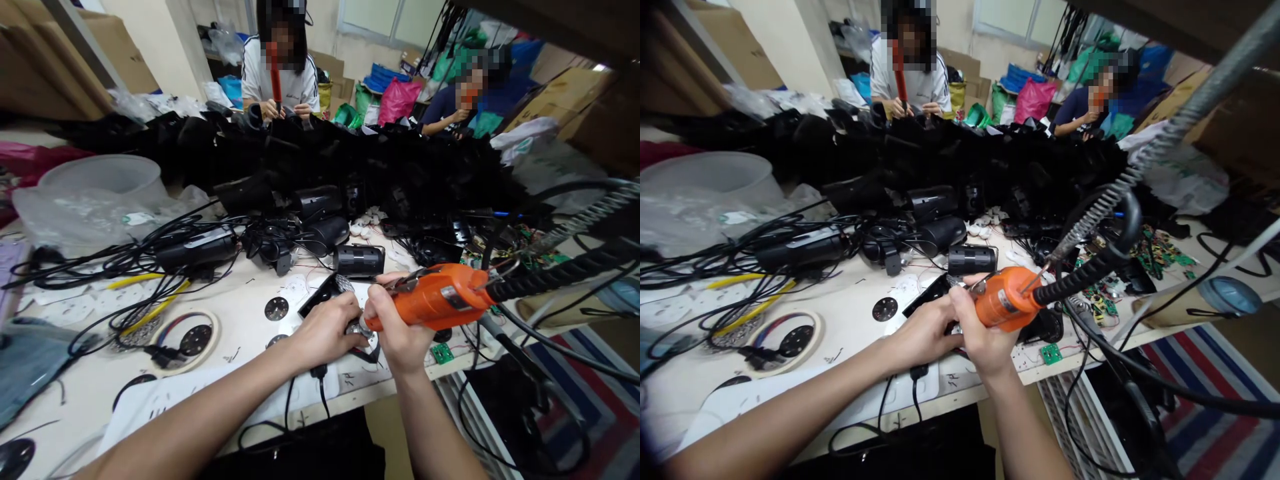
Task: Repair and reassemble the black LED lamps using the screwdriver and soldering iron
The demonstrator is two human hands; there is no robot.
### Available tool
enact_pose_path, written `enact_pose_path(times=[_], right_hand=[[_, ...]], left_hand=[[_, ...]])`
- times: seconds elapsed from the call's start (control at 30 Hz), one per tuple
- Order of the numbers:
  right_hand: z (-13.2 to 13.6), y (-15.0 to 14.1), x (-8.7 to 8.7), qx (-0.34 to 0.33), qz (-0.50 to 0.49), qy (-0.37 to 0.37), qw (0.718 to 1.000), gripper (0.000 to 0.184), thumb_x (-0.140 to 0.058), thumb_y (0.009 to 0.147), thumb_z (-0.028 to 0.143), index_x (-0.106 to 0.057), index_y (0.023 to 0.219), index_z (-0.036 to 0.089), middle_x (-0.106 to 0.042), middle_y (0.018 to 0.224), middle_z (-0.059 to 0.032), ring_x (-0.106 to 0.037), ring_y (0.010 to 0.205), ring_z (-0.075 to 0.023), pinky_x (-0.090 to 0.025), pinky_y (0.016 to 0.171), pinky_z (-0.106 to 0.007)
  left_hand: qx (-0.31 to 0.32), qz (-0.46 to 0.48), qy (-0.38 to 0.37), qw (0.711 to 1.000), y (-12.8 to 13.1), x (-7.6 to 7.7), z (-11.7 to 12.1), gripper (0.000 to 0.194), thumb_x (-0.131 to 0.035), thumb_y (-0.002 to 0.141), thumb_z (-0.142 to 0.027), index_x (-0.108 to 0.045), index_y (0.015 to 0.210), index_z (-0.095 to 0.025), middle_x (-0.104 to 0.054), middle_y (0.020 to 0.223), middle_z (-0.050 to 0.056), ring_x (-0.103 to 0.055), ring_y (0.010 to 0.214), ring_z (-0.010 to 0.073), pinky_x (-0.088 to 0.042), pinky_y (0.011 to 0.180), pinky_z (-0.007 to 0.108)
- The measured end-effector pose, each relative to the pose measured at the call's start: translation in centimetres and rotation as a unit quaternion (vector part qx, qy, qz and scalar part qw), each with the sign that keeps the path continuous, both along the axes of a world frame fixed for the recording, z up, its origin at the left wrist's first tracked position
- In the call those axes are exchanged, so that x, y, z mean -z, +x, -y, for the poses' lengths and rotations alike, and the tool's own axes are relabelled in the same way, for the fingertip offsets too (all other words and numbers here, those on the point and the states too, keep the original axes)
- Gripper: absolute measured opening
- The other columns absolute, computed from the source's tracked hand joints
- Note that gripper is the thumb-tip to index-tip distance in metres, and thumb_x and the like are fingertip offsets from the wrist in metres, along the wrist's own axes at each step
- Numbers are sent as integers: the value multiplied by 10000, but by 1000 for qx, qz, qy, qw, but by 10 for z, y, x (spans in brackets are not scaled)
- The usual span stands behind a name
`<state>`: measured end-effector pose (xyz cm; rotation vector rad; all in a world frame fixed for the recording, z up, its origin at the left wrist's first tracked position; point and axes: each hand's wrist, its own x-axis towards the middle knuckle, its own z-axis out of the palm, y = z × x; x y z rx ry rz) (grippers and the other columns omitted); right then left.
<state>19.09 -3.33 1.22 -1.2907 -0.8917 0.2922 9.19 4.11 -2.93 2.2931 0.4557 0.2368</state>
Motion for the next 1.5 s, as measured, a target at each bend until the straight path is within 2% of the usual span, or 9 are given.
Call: enact_pose_path(times=[0.37,0.57,0.73,0.87,1.0,1.17,1.3,1.5], right_hand=[[-3,-4,0,1,-15,5,1000,218,-707,811,315,-561,931,207,-538,615,48,-570,525,-137,-523,544,-302],[-11,-9,-4,-5,15,32,999,194,-756,722,211,-606,845,207,-643,742,0,-645,632,-160,-576,638,-322],[-10,-7,-4,-12,3,27,1000,153,-741,740,217,-599,795,199,-583,635,29,-581,526,-135,-553,602,-320],[-6,-4,-5,-17,-21,27,999,176,-736,771,261,-594,859,204,-551,586,48,-557,497,-137,-518,556,-310],[6,-1,-16,-11,-50,42,998,250,-728,798,296,-591,986,203,-538,575,61,-533,465,-128,-477,492,-286],[29,5,-33,7,-65,96,993,169,-672,845,267,-566,959,200,-522,533,83,-502,415,-103,-440,433,-249],[41,11,-24,33,-83,83,993,177,-692,831,244,-560,932,183,-536,526,80,-503,415,-99,-439,439,-249],[43,14,-7,75,-97,54,991,235,-728,804,279,-564,937,174,-556,529,66,-503,405,-113,-418,417,-261]], left_hand=[[-4,3,-10,1000,1,-3,0,232,-629,801,-246,-630,1031,-218,-650,1075,46,-645,959,239,-523,819,325],[-13,28,-11,999,0,-3,2,350,-602,769,-186,-581,1115,-229,-669,1100,44,-653,964,253,-532,809,344],[-19,34,-6,999,0,-3,2,292,-617,784,-228,-584,1074,-222,-662,1088,49,-644,1009,255,-523,849,339],[-13,10,-2,1000,0,-2,1,283,-644,791,-264,-608,1067,-218,-648,1094,51,-633,980,247,-519,821,328],[14,2,24,1000,0,-5,1,353,-701,783,-337,-619,1115,-248,-606,1122,38,-610,993,239,-500,840,324],[26,-36,92,995,2,-16,3,211,-672,842,-345,-650,1013,-222,-607,1025,43,-580,976,236,-486,818,329],[65,-50,144,986,5,-22,5,189,-616,889,-289,-604,1041,-178,-633,1013,74,-573,976,243,-477,863,352],[86,-55,202,974,3,-16,9,180,-507,939,-262,-537,1067,-139,-625,1038,122,-567,963,266,-484,880,406]])
